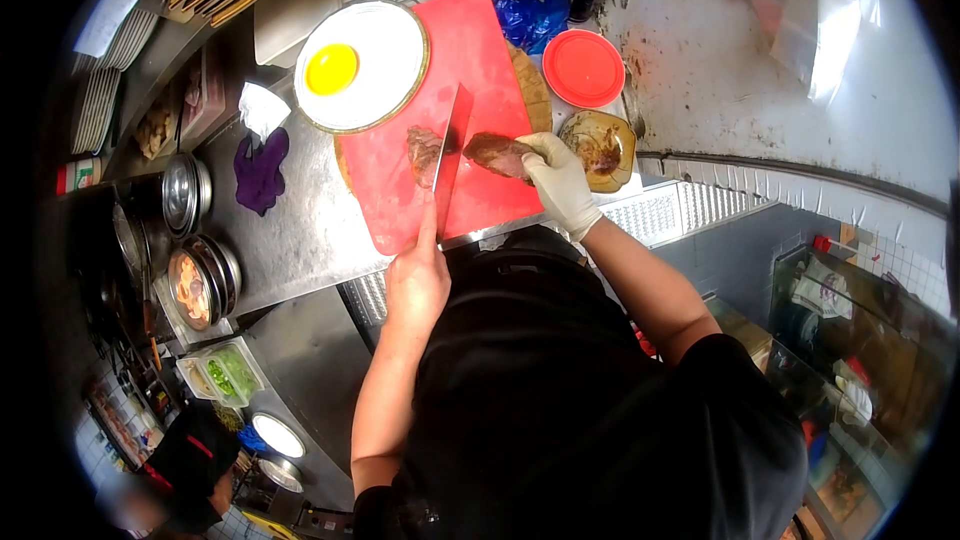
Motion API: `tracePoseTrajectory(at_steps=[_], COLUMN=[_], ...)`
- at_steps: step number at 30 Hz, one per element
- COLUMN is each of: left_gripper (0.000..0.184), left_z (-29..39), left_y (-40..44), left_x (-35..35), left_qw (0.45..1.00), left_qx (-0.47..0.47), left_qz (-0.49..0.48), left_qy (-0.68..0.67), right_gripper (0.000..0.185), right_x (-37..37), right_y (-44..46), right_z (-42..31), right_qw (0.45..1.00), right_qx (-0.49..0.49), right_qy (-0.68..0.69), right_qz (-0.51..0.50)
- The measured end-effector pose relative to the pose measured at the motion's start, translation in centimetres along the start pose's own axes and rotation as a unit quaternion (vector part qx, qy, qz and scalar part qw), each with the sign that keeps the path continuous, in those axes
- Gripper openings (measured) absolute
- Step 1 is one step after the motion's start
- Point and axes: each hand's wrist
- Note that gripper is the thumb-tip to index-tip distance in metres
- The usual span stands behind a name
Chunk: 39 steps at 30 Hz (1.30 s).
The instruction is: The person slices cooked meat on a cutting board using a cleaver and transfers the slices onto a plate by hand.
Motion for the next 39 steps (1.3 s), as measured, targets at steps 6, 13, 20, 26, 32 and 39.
tracePoseTrajectory(at_steps=[6, 13, 20, 26, 32, 39], left_gripper=[0.091, 0.091, 0.082, 0.085, 0.09, 0.09], left_z=[0.2, 0.0, 0.2, 0.4, 0.2, -0.2], left_y=[0.1, 0.0, 0.1, 0.1, 0.0, -0.2], left_x=[0.0, 0.2, 0.0, -0.1, 0.2, 0.6], left_qw=[1.0, 1.0, 1.0, 1.0, 1.0, 1.0], left_qx=[-0.002, -0.004, -0.016, -0.015, -0.004, 0.0], left_qz=[0.002, 0.001, -0.012, -0.011, 0.0, 0.004], left_qy=[-0.001, 0.004, 0.001, 0.008, 0.007, 0.007], right_gripper=[0.022, 0.024, 0.023, 0.023, 0.025, 0.027], right_x=[-0.2, -0.1, 0.0, 0.1, -0.2, -1.0], right_y=[0.8, 1.0, 0.9, 0.9, 1.1, 3.2], right_z=[0.5, 1.0, 0.9, 1.1, 1.7, 0.2], right_qw=[1.0, 1.0, 1.0, 0.999, 0.999, 0.984], right_qx=[-0.016, -0.024, -0.006, -0.023, -0.002, -0.133], right_qy=[0.007, 0.013, 0.024, 0.027, 0.031, -0.082], right_qz=[-0.002, -0.008, -0.01, -0.007, -0.013, -0.088])
Point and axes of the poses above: each hand's wrist, its own y-axis towards the middle knuckle, its own x-axis out of the palm, z = x × y, and after that the axes turned 11 degrees about z, right-handed
